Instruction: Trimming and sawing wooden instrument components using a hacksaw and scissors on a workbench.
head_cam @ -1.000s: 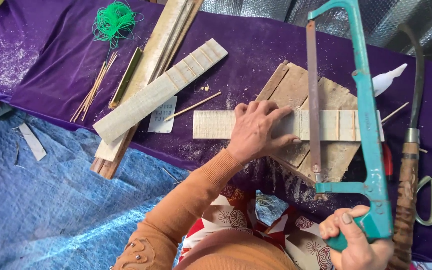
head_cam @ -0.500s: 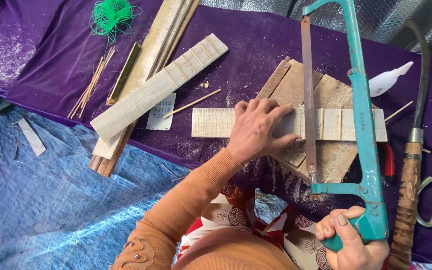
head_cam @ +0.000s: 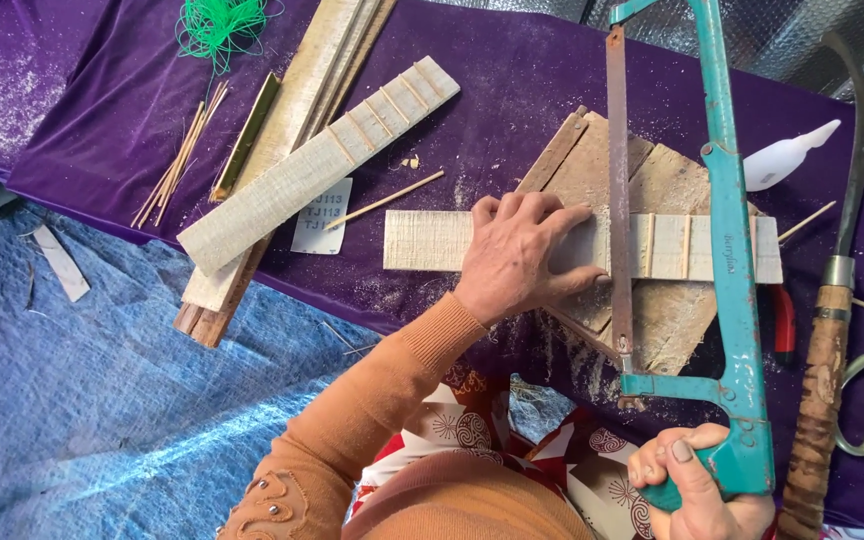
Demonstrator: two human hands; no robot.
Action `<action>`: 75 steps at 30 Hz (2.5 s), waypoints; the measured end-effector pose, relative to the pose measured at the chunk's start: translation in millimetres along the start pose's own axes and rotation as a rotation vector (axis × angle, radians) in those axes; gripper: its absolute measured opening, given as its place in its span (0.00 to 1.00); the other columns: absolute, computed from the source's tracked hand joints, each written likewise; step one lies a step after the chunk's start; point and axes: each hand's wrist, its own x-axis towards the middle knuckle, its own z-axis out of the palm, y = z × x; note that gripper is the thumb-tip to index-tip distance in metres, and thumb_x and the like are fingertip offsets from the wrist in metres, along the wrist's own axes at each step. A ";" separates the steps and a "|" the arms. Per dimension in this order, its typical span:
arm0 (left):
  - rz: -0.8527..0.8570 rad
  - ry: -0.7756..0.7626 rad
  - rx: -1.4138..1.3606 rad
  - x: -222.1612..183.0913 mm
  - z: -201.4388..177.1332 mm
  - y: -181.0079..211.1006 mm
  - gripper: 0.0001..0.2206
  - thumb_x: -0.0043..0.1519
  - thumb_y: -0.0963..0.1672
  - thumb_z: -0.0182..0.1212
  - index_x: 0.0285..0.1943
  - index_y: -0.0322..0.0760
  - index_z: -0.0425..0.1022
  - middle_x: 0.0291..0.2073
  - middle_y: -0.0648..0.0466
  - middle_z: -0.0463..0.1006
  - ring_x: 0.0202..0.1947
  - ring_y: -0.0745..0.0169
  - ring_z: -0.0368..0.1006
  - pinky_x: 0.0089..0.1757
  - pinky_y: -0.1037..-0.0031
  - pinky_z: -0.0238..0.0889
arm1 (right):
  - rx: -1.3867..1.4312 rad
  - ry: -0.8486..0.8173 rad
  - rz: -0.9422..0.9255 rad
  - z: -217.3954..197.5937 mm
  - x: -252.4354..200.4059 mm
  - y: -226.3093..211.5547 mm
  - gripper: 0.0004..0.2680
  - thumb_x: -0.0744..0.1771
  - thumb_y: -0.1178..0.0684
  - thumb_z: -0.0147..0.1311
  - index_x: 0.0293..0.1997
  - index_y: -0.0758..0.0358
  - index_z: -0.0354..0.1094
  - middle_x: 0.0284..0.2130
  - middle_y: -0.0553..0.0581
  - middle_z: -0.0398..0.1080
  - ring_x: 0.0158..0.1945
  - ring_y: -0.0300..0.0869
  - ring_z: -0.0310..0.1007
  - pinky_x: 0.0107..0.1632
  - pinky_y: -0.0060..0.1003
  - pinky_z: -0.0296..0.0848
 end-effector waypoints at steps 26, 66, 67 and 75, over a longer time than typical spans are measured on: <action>0.042 0.019 0.022 -1.3 1.3 -4.3 0.30 0.57 0.64 0.54 0.63 0.55 0.71 0.50 0.57 0.73 0.48 0.54 0.67 0.46 0.56 0.54 | -0.546 0.130 -0.259 81.2 -0.7 -27.1 0.03 0.70 0.64 0.52 0.39 0.73 0.65 0.21 0.62 0.66 0.23 0.46 0.69 0.34 0.39 0.75; 0.050 -0.089 -0.008 0.0 5.2 -6.8 0.33 0.58 0.66 0.45 0.64 0.52 0.67 0.49 0.52 0.72 0.48 0.53 0.67 0.47 0.56 0.57 | -0.288 0.251 -0.037 51.6 -3.0 -17.1 0.07 0.71 0.62 0.53 0.34 0.71 0.64 0.24 0.64 0.62 0.25 0.46 0.64 0.27 0.40 0.70; 0.053 -0.090 -0.005 -0.9 4.5 -7.1 0.33 0.58 0.66 0.45 0.64 0.52 0.67 0.49 0.52 0.72 0.48 0.53 0.67 0.47 0.56 0.57 | -0.284 0.252 -0.037 56.1 9.9 -17.9 0.07 0.71 0.62 0.53 0.34 0.71 0.64 0.24 0.64 0.62 0.25 0.46 0.64 0.27 0.40 0.70; 0.038 -0.064 0.015 -1.5 8.2 -7.6 0.33 0.57 0.65 0.52 0.66 0.53 0.67 0.53 0.52 0.72 0.49 0.53 0.67 0.47 0.57 0.56 | -0.170 0.210 -0.085 57.2 6.9 -7.0 0.01 0.70 0.62 0.54 0.41 0.67 0.69 0.24 0.62 0.64 0.25 0.43 0.64 0.28 0.39 0.71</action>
